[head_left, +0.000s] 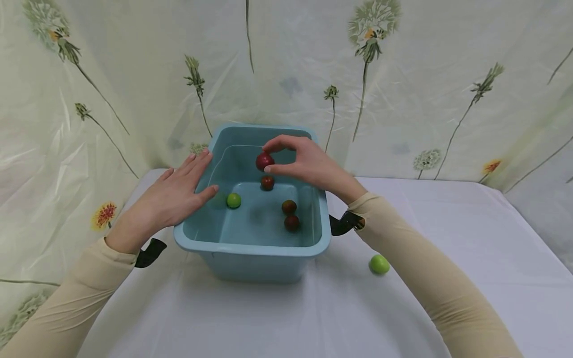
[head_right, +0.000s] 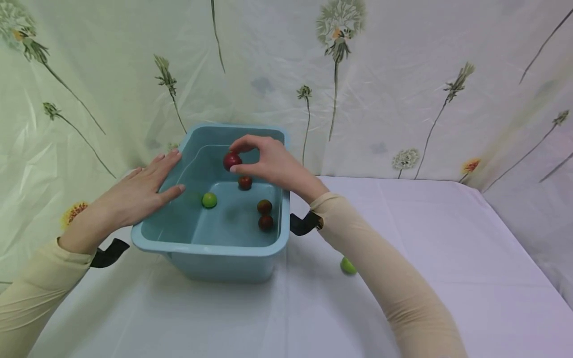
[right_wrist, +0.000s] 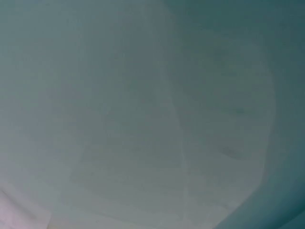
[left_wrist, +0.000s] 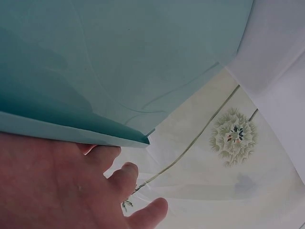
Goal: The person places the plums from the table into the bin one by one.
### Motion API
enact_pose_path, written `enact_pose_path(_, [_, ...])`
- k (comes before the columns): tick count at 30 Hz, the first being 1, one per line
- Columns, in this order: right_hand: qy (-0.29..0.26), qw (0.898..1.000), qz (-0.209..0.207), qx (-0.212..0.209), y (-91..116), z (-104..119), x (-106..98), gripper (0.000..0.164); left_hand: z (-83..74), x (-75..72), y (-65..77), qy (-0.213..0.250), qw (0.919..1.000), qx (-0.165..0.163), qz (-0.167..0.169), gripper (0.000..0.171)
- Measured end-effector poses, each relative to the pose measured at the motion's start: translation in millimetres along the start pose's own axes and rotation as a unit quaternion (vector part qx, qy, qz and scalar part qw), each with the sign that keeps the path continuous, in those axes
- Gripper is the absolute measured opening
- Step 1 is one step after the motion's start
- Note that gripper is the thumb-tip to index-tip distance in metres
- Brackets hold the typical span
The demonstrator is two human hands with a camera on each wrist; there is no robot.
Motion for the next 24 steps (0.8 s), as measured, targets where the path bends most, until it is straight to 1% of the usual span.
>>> enact_pose_path(4, [-0.004, 1.000, 0.001, -0.008, 0, 1, 0, 0.039, -0.5, -0.5, 0.3, 0.001, 1.0000, 0.001, 0.000, 0.075])
enact_pose_path(7, [-0.004, 1.000, -0.007, -0.009, 2, 0, -4, 0.039, -0.7, -0.2, 0.4, 0.001, 1.0000, 0.002, 0.003, 0.075])
enact_pose_path(12, [0.000, 1.000, -0.027, -0.006, 9, -1, -16, 0.040, -0.6, 0.3, 0.3, 0.001, 1.0000, 0.002, 0.002, 0.075])
enact_pose_path(15, [-0.002, 0.999, -0.036, 0.003, 14, -3, -25, 0.040, -0.3, 0.2, 0.3, 0.001, 1.0000, 0.002, -0.002, 0.075])
enact_pose_path(18, [-0.006, 0.999, -0.047, 0.013, 21, -5, -32, 0.039, -0.8, 0.4, 0.1, -0.002, 1.0000, 0.002, 0.003, 0.075])
enact_pose_path(24, [-0.010, 0.997, -0.068, 0.035, 38, 13, -48, 0.037, -1.8, -0.1, 0.6, -0.005, 1.0000, 0.003, 0.004, 0.075])
Point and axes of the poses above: each hand's wrist, its own y-axis away from the middle knuckle, its own x-axis out of the palm, z = x × y, the point moved 10 cm from there along -y, towards the middle knuckle, and after that the axes turned 14 degrees about -z, right-handed, at the moved point
